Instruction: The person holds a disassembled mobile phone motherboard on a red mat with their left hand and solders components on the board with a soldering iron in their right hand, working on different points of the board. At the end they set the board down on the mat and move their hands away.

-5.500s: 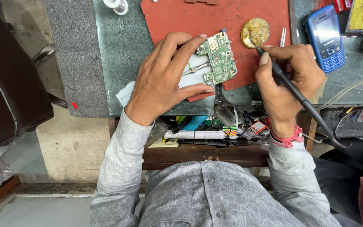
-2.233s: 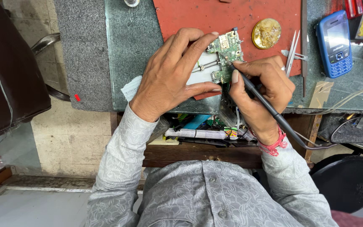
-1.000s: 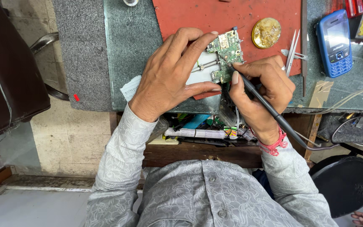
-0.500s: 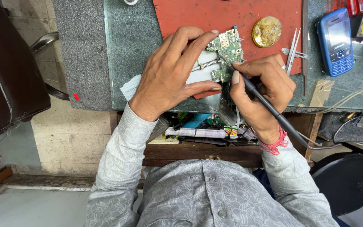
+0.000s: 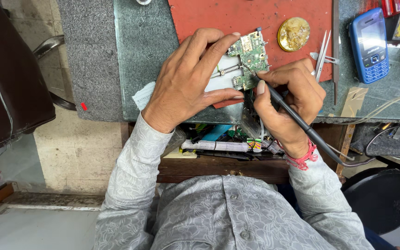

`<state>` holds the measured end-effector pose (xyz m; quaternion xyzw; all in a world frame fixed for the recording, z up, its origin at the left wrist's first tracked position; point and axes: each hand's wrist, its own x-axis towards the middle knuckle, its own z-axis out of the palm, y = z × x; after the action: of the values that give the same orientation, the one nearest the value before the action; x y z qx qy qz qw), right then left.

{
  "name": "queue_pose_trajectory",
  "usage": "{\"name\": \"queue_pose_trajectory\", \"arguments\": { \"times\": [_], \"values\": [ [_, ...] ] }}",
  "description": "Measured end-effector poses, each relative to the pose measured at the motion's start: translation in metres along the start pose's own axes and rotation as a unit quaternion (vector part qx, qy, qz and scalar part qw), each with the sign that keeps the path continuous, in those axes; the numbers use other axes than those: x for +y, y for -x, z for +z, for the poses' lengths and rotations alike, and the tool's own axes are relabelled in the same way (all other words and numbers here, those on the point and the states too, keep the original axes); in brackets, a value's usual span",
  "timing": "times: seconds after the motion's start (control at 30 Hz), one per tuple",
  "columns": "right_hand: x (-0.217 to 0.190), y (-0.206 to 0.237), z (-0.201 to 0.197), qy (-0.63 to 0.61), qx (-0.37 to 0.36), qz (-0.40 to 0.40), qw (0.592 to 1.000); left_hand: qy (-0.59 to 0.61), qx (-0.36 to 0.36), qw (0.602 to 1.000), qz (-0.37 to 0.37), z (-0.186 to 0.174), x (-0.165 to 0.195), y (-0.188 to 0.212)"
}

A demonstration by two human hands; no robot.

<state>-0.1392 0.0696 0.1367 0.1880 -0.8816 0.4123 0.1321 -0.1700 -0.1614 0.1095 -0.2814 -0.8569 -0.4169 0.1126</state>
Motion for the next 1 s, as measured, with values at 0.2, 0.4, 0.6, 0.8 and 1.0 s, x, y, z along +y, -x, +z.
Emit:
{"name": "queue_pose_trajectory", "arguments": {
  "times": [0.2, 0.4, 0.6, 0.8, 1.0],
  "values": [
    [0.002, 0.001, -0.002, 0.016, -0.005, 0.002, 1.0, 0.005, 0.001, 1.0, 0.001, 0.003, 0.001, -0.001],
    [0.004, 0.0, -0.004, -0.009, -0.007, 0.008, 1.0, 0.001, 0.002, 1.0, 0.004, 0.003, 0.0, -0.002],
    [0.009, 0.001, -0.007, -0.025, -0.01, 0.013, 1.0, -0.001, 0.002, 1.0, 0.004, 0.006, 0.001, -0.001],
    [0.012, 0.0, -0.008, -0.019, -0.012, 0.017, 1.0, 0.001, 0.005, 1.0, 0.009, 0.008, 0.001, -0.005],
    [0.015, 0.001, -0.012, -0.029, -0.014, 0.038, 0.999, 0.001, 0.004, 1.0, 0.008, 0.012, 0.0, -0.005]
  ]
}}
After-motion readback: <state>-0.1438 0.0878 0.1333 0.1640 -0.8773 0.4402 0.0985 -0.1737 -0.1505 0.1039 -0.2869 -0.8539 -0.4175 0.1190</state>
